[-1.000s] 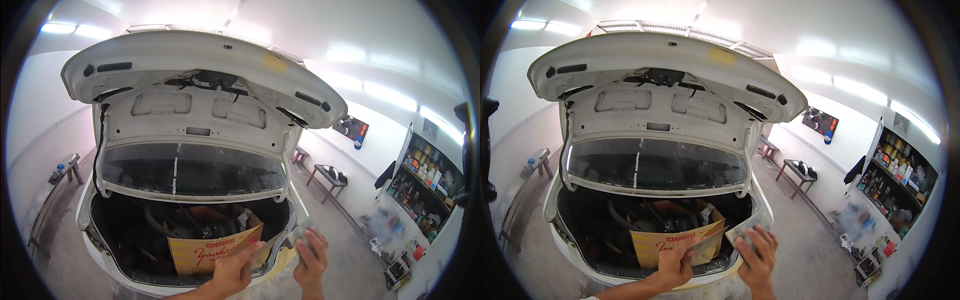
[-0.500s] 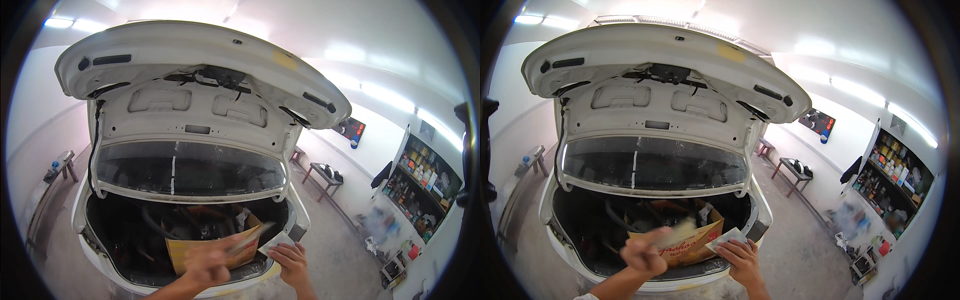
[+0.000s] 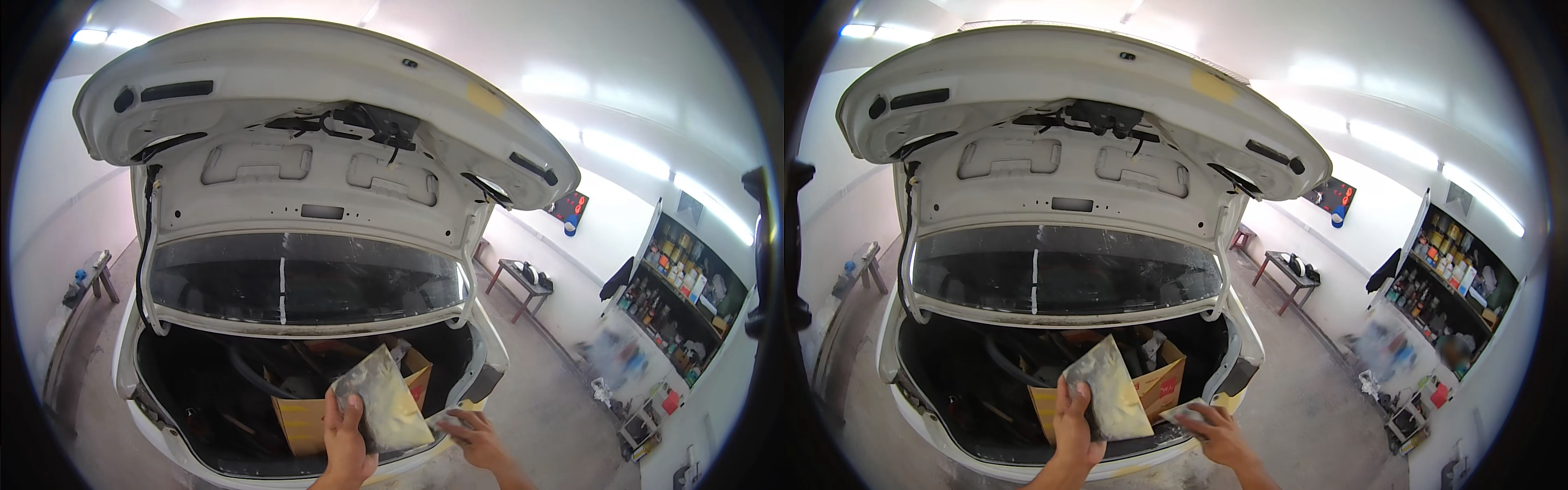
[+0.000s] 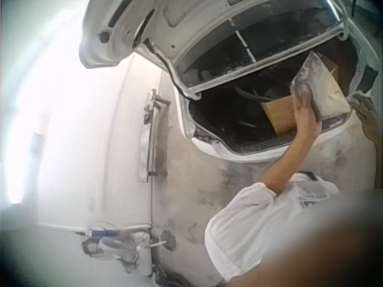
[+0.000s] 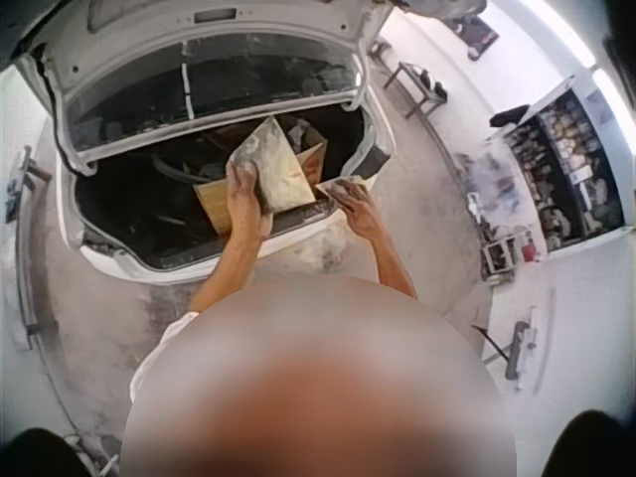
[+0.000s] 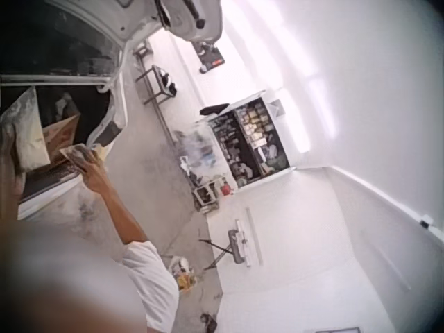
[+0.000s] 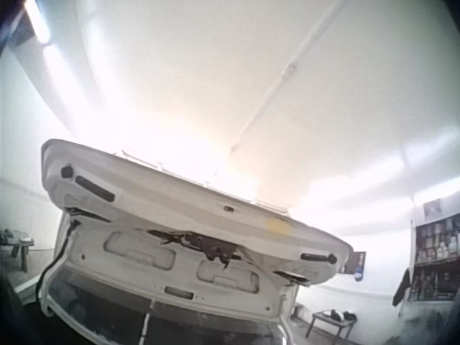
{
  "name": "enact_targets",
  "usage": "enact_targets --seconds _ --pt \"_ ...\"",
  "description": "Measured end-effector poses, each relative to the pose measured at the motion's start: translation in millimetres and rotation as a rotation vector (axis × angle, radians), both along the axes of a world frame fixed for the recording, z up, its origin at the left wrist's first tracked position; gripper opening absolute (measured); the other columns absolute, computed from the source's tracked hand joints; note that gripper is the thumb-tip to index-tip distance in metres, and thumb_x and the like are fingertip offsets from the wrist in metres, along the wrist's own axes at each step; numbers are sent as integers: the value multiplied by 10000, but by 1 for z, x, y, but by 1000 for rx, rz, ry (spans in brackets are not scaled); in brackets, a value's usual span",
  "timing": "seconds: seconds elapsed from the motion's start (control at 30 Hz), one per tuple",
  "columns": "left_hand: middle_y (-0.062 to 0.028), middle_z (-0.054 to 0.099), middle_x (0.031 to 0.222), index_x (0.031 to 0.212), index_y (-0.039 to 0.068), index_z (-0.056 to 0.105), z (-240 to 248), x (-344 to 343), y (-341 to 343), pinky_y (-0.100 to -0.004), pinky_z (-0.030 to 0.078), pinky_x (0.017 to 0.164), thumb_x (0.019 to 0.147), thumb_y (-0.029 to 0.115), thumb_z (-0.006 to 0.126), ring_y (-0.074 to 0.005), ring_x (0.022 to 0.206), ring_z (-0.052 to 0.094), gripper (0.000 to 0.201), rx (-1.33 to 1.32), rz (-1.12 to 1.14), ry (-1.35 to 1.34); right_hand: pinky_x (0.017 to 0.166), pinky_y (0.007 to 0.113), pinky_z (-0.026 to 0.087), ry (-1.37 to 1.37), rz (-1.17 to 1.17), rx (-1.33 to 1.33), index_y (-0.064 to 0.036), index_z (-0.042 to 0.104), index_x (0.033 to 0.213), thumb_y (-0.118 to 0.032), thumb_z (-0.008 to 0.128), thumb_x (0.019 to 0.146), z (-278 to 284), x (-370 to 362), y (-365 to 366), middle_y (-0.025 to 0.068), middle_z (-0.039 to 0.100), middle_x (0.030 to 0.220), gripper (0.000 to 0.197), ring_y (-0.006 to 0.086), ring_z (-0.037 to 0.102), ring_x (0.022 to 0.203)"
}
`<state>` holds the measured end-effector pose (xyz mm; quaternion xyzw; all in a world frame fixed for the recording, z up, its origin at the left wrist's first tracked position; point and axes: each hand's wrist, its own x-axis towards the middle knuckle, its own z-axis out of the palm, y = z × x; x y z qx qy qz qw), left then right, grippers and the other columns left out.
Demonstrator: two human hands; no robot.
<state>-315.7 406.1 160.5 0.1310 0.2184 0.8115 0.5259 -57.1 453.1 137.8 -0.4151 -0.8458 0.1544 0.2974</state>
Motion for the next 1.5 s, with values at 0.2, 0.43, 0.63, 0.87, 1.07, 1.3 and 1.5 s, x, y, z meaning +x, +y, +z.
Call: enact_targets --seconds 0.2,0.43,0.63,0.87,1.07,1.3,1.5 --pt "-53 613 1337 1428 138 463 -9 -8 -3 -495 560 1002 1049 240 609 -269 1251 618 418 -15 -164 -228 1056 511 462 1786 389 -669 -64 596 1388 -310 624 1018 -34 4 -34 167 547 1480 445 329 552 1299" --pt "-59 576 1430 1493 83 474 -51 79 -15 -368 460 1083 1029 62 578 -228 1320 533 476 -208 -57 45 1174 534 374 1655 359 -568 -131 435 1560 -515 621 966 -65 -11 -44 179 547 1498 731 361 495 1398" --pt "-117 646 1301 1423 121 502 -35 61 7 -474 583 946 1055 138 565 -301 1110 683 374 -77 -198 259 1050 495 463 414 -155 63 -26 772 1115 -215 672 899 -27 41 -32 184 687 1251 303 377 623 1178" --pt "-158 765 1010 1479 141 536 -6 103 -7 -334 575 710 981 -1 563 -325 678 686 519 386 191 1529 983 479 439 195 90 563 -87 776 1069 -322 717 853 -3 49 -28 109 729 1158 325 349 642 1161" --pt "-133 667 1297 1477 109 485 -19 102 -26 -380 537 994 1000 -29 497 -266 1076 677 497 83 688 1223 1093 486 438 1041 313 2 -45 587 1359 -486 604 1003 -50 72 -7 189 604 1371 567 353 588 1261" --pt "-81 621 1324 1448 123 456 -69 140 -64 -489 522 1054 1050 48 532 -263 1252 592 412 -211 226 71 1031 512 444 880 400 -194 -75 750 1152 -357 664 965 -81 25 -55 148 672 1286 349 291 597 1205" --pt "-50 620 1330 1435 135 474 -57 87 -118 -430 529 1043 1067 78 538 -221 1209 616 378 -166 129 27 940 494 495 861 163 -268 -123 687 1275 -461 676 944 -63 59 -65 77 702 1249 473 261 615 1185"
